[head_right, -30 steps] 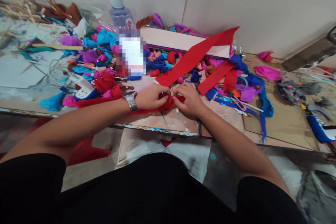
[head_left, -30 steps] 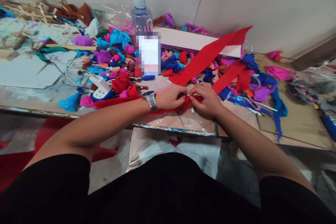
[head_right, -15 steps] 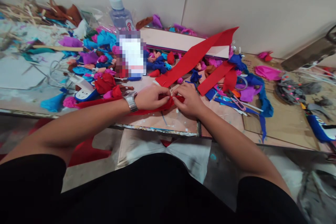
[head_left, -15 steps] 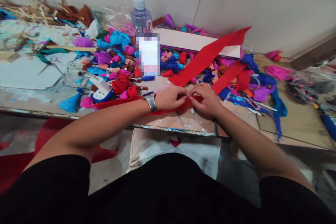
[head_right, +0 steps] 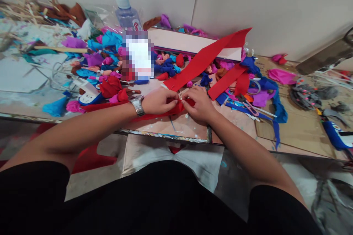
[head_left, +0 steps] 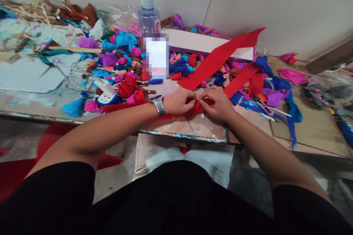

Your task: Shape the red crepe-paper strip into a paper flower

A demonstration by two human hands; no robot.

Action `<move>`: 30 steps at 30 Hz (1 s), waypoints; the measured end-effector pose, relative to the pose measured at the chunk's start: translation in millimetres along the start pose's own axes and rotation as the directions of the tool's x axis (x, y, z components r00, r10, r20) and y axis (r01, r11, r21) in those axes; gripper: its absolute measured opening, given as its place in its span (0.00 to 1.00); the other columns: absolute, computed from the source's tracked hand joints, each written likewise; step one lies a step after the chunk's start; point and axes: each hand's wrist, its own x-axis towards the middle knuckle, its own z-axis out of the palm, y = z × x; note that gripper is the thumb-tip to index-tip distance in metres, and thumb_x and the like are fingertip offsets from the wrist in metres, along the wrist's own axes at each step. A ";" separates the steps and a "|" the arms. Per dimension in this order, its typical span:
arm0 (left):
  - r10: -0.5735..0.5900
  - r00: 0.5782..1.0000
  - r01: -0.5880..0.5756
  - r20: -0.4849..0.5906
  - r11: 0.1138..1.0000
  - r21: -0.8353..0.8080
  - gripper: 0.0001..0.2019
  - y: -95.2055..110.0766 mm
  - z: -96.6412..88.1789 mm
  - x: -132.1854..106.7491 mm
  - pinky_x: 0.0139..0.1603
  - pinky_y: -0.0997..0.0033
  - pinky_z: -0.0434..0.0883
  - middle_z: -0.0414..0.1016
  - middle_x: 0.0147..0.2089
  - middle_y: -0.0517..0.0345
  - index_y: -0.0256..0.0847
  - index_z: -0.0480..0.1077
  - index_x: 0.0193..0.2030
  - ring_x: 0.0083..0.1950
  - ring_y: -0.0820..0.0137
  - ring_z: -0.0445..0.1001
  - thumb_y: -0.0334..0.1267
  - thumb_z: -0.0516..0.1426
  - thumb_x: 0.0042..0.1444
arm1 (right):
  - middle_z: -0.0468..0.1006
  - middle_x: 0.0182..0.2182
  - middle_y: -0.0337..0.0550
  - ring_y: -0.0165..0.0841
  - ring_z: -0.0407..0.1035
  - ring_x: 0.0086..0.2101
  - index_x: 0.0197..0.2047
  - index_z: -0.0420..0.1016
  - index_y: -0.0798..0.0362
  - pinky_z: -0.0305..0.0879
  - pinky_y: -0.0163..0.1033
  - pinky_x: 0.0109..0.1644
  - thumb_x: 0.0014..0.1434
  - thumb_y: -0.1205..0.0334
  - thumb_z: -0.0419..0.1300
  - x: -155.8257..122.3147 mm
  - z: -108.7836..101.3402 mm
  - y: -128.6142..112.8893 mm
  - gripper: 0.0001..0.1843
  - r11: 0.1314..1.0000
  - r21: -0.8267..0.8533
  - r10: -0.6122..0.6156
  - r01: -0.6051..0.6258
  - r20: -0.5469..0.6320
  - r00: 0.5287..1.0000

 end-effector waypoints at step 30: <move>-0.057 0.998 0.061 0.041 0.992 -0.113 0.16 -1.0 -0.8 3.0 0.34 0.70 0.60 0.76 0.27 0.58 0.37 0.82 0.38 0.28 0.74 0.68 0.40 0.53 0.65 | 0.89 0.37 0.43 0.44 0.77 0.44 0.43 0.87 0.45 0.66 0.56 0.54 0.69 0.56 0.68 -0.8 1.6 1.1 0.06 1.000 -0.010 -0.023 0.022 -0.091 0.996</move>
